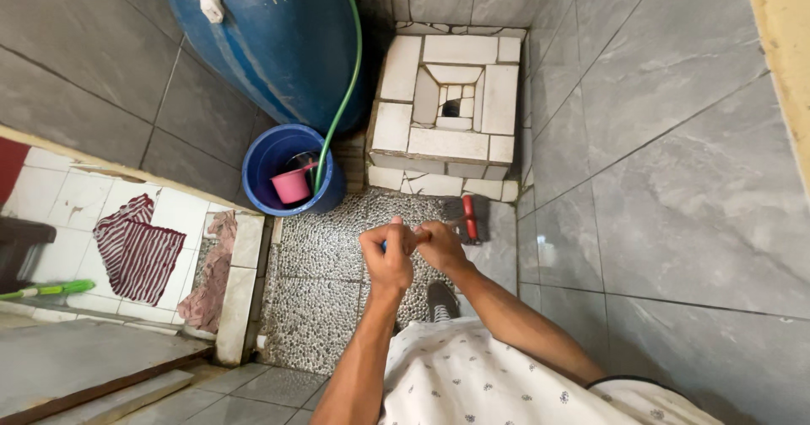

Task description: The person cleans a squat toilet using a long-handled brush, scrubbing the interior and edges before rinsing the area.

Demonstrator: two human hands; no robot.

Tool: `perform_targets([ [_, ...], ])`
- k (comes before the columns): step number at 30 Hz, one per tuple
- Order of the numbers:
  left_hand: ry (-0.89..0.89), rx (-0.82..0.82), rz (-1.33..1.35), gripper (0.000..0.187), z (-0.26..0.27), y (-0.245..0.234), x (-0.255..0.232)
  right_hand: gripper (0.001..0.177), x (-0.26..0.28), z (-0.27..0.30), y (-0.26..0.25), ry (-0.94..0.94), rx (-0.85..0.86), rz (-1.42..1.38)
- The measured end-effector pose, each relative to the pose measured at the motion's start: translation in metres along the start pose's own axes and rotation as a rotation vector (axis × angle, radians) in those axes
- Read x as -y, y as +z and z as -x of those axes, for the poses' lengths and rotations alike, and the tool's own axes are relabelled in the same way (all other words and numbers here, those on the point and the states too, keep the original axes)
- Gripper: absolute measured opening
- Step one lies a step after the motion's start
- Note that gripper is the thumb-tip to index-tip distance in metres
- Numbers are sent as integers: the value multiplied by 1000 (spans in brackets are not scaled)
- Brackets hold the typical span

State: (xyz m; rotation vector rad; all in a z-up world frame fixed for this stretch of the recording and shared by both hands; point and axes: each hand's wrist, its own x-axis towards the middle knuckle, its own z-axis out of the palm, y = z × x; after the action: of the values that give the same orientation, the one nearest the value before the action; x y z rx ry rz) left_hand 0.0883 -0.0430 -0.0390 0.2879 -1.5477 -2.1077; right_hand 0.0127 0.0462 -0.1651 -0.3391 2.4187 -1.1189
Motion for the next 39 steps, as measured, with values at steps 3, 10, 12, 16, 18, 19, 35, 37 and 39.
perform_targets([
  [3, 52, -21, -288, 50, 0, -7, -20, 35, 1, -10, 22, -155, 88, -115],
  [10, 359, 204, -540, 31, 9, 33, -52, 27, -43, -5, 59, -665, 108, -853],
  [12, 477, 254, -580, 31, 7, 36, -56, 29, -60, 0, 58, -608, 173, -996],
  [16, 166, 261, -450, 35, -5, 24, -54, 37, -78, -15, 48, -303, 232, -1010],
  [18, 12, 251, -327, 37, -7, 12, -48, 38, -63, -15, 33, -3, 105, -275],
  [19, 9, 244, -288, 39, -6, 6, -43, 39, -49, -12, 23, 142, 39, 94],
  [35, 228, 58, -503, 36, 0, -85, -68, 32, 7, -24, 150, -431, 314, -940],
  [37, 357, 104, -601, 34, 1, -84, -77, 40, 10, -12, 162, -468, 374, -1240],
  [39, 386, 125, -613, 34, -2, -86, -82, 34, 9, -16, 166, -666, 319, -980],
])
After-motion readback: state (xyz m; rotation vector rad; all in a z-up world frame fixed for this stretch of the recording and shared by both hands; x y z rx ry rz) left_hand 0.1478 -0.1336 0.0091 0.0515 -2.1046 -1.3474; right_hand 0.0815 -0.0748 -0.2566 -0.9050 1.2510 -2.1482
